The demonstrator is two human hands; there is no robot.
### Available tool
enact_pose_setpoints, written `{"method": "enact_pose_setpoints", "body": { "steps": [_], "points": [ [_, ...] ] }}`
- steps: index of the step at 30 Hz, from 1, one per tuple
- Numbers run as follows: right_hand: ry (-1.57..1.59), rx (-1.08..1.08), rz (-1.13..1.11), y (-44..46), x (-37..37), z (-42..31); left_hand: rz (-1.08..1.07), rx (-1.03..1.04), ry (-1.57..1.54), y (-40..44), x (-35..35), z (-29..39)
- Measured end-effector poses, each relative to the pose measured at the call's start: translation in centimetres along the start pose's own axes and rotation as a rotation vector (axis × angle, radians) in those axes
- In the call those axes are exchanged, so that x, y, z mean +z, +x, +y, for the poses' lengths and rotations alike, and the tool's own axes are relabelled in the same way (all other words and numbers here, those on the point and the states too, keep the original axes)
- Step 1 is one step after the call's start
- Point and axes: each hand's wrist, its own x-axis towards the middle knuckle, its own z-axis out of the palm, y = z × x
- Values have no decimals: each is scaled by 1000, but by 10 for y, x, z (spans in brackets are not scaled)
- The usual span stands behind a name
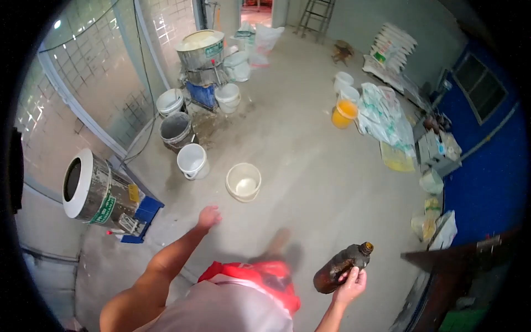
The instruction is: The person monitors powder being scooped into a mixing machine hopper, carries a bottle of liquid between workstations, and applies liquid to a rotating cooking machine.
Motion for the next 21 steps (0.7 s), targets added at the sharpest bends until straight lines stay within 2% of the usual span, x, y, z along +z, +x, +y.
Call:
{"method": "enact_pose_setpoints", "body": {
  "steps": [2,4,6,10,16,21],
  "points": [
    [-8,10,-18,70,42,0,147,-161,-109,35,-2,-25],
    [8,-31,-92,138,83,-6,255,-423,201,48,-18,-55],
    [-13,-21,-141,200,137,-22,371,-605,279,46,-20,-55],
    [-18,-98,-262,314,229,-29,584,-565,3,61,5,-25],
    [31,-168,-369,455,381,-13,699,-635,-157,181,54,9],
    [84,-119,-413,547,507,-3,142,-298,283,371,53,5]
  ]
}}
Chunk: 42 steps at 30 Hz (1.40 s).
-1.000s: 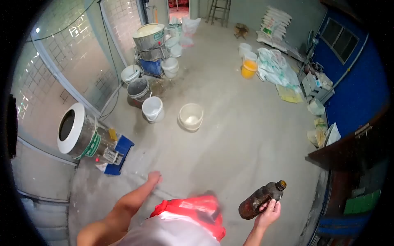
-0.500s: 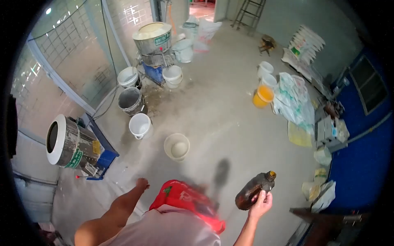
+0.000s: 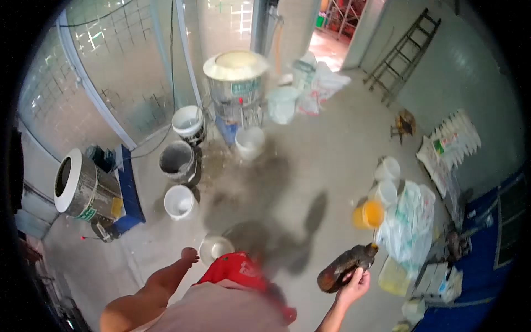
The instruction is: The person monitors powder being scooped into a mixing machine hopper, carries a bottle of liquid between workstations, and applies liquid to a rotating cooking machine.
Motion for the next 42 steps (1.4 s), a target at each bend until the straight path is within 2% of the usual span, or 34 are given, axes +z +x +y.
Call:
{"method": "enact_pose_setpoints", "body": {
  "steps": [2,3,4,5,6,9,12,13,14,15,16,17,19,20,23,26,30,32,35,42],
  "points": [
    [13,47,-22,45,29,10,-169,-48,-1090,73,6,56],
    [13,45,-30,67,47,17,283,-64,-583,20,21,202],
    [11,38,-39,91,65,21,110,-36,-921,52,16,227],
    [20,39,-62,114,82,26,257,24,-681,49,21,300],
    [26,41,-87,137,100,31,220,67,-695,64,19,341],
    [24,25,-185,206,159,49,281,139,-642,113,13,430],
    [84,33,-315,277,217,79,374,119,-681,165,12,451],
    [125,38,-384,302,235,89,368,108,-795,181,11,447],
    [142,26,-429,327,256,100,362,95,-912,194,13,428],
    [159,24,-470,350,276,108,268,94,-1071,215,14,391],
    [145,96,-440,369,300,110,168,94,-1221,251,15,319],
    [35,141,-445,391,325,103,287,-9,-1151,249,23,307],
    [-31,187,-515,431,369,108,666,-470,-824,210,42,348],
    [-27,173,-550,448,390,111,760,-585,-818,194,50,369],
    [-25,121,-656,493,454,118,885,-575,-920,165,67,427],
    [21,97,-722,526,511,127,865,-587,-987,184,74,436],
    [82,147,-679,557,577,143,867,-556,-1087,232,70,457],
    [89,131,-634,570,606,154,864,-495,-1133,258,45,499],
    [111,143,-599,587,641,160,807,-430,-1119,300,7,527],
    [76,178,-559,621,704,166,837,-293,-1063,375,-80,621]
  ]
}}
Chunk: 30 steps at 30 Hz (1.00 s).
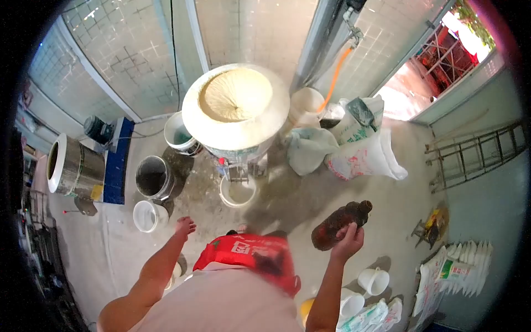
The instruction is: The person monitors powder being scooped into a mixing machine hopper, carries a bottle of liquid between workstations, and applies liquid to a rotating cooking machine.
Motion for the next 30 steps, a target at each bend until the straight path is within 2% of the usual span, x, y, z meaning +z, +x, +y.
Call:
{"method": "enact_pose_setpoints", "body": {
  "steps": [3,8,17,19,20,23,24,30],
  "points": [
    [-14,24,-45,26,9,8,4,13,1,7,32,28],
    [-72,80,-191,79,25,37,83,6,-125,0,63,22],
    [-225,70,-819,146,76,70,425,-128,-315,-103,95,-76],
    [-264,25,-992,140,91,67,497,-153,-380,-134,100,-97],
    [-428,-12,-1101,147,90,86,529,-169,-413,-148,102,-106],
    [-334,20,-1346,131,105,106,604,-207,-488,-187,107,-134],
    [-410,89,-1377,118,114,100,630,-221,-509,-197,108,-147],
    [-378,40,-1620,37,147,139,779,-303,-699,-251,99,-218]
  ]
}}
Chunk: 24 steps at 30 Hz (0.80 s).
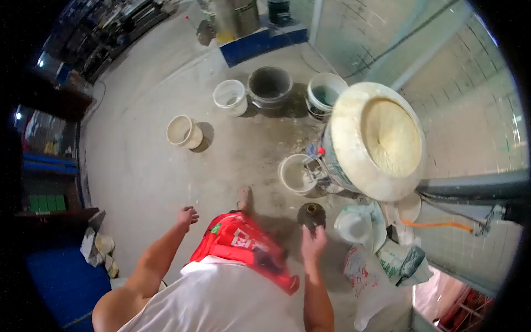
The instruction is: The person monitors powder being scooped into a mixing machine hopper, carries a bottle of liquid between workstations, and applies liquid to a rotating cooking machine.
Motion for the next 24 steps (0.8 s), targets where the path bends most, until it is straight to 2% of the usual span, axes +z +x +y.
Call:
{"method": "enact_pose_setpoints", "body": {
  "steps": [5,9,13,17,18,21,24],
  "points": [
    [-9,-43,-142,42,106,-14,96,-102,-133,25,-64,-33],
    [-444,-269,-141,86,196,-30,138,-212,-173,58,-107,-43],
    [-557,-270,-109,134,299,15,151,-310,-182,125,-147,-33],
    [-542,32,-125,182,413,51,160,-311,-210,201,-175,18],
    [-327,148,-244,199,435,91,137,-283,-223,214,-179,34],
    [-314,106,-267,242,502,161,116,-248,-325,242,-178,83],
    [-336,283,-265,287,557,230,109,-237,-361,259,-173,100]
  ]
}}
